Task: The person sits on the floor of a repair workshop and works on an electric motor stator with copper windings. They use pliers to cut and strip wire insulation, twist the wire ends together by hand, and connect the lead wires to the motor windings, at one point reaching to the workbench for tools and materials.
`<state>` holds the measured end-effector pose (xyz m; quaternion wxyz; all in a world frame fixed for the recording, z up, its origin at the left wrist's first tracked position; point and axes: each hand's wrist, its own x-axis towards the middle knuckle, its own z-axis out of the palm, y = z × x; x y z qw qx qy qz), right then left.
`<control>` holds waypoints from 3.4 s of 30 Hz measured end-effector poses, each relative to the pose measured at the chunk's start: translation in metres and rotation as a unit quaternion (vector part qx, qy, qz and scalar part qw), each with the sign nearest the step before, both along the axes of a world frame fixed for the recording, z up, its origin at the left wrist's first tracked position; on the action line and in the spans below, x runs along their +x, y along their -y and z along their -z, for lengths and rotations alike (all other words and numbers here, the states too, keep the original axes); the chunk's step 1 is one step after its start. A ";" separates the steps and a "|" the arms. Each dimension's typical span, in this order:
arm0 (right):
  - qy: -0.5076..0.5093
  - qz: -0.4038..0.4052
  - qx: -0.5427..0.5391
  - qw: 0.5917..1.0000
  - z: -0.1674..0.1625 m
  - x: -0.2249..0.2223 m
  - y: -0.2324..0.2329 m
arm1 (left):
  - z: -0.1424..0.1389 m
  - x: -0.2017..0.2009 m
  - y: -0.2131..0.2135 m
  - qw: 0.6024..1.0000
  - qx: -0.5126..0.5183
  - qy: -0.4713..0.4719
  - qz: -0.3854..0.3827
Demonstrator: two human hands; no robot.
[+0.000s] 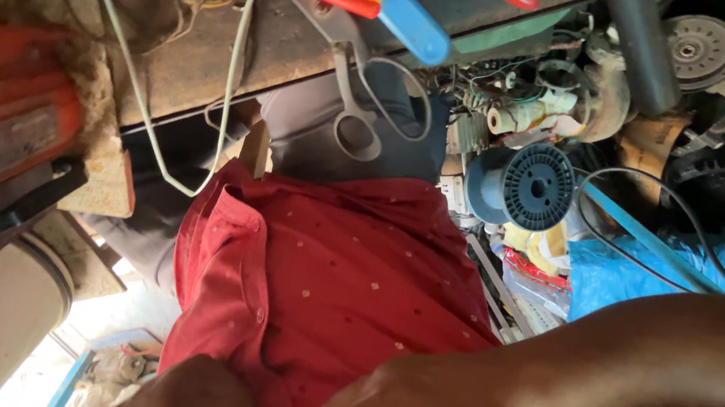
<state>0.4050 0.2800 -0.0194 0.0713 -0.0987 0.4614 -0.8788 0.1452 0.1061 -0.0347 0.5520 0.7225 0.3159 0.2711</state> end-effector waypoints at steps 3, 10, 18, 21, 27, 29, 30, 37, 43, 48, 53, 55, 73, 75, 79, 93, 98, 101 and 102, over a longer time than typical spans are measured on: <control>0.015 0.007 0.010 1.000 -0.004 0.000 -0.008 | -0.005 -0.004 -0.015 0.996 0.086 -0.008 -0.007; 0.013 0.033 0.017 0.999 -0.006 -0.006 -0.015 | -0.022 -0.004 -0.039 0.980 0.104 -0.136 -0.104; -0.034 0.057 0.029 0.997 0.000 -0.011 -0.010 | -0.015 -0.010 -0.029 0.987 0.097 -0.117 -0.057; -0.062 0.044 0.039 0.996 0.004 -0.012 -0.006 | -0.009 -0.006 -0.027 0.994 0.084 -0.049 0.049; -0.082 -0.004 0.019 0.996 0.005 -0.007 -0.003 | -0.006 -0.009 -0.024 0.976 -0.099 0.072 0.181; -0.079 -0.012 0.003 0.997 0.002 -0.006 -0.002 | -0.007 -0.014 -0.019 0.982 -0.084 0.082 0.150; -0.074 -0.017 0.001 0.997 0.001 -0.007 -0.002 | -0.007 -0.016 -0.016 0.985 -0.074 0.086 0.132; -0.051 -0.024 0.050 0.997 -0.013 -0.006 -0.004 | -0.002 -0.011 0.005 0.992 -0.036 0.085 0.087; -0.021 -0.069 0.084 0.994 -0.016 0.011 0.004 | 0.001 -0.016 0.018 0.993 -0.028 0.075 0.081; -0.010 -0.085 0.129 0.988 -0.030 0.035 -0.033 | -0.002 -0.029 0.026 0.989 -0.030 0.075 0.123; 0.070 0.200 0.013 0.977 -0.023 0.074 -0.088 | -0.026 -0.042 -0.008 0.999 -0.035 0.038 0.008; 0.011 0.337 -0.085 0.938 0.000 0.076 -0.089 | -0.026 -0.045 -0.033 0.980 -0.110 -0.008 -0.166; -0.018 0.365 0.652 0.664 -0.074 -0.156 -0.147 | 0.042 -0.022 -0.067 0.725 -0.243 0.559 -0.320; -0.043 0.403 0.697 0.592 -0.079 -0.166 -0.135 | 0.053 -0.018 -0.066 0.696 -0.274 0.569 -0.342; -0.029 0.354 0.597 0.719 -0.058 -0.159 -0.081 | 0.069 -0.013 -0.064 0.691 -0.306 0.561 -0.337; 0.068 0.488 0.454 0.742 0.034 -0.091 -0.009 | 0.049 0.006 -0.059 0.875 -0.156 0.209 -0.409; 0.005 0.480 0.455 0.750 0.038 -0.082 -0.017 | 0.035 0.000 -0.064 0.888 -0.145 0.247 -0.361; -0.025 0.471 0.356 0.807 0.047 -0.080 -0.019 | 0.034 0.001 -0.066 0.892 -0.098 0.209 -0.389; -0.024 0.467 0.311 0.827 0.051 -0.080 -0.018 | 0.035 0.002 -0.067 0.891 -0.078 0.189 -0.407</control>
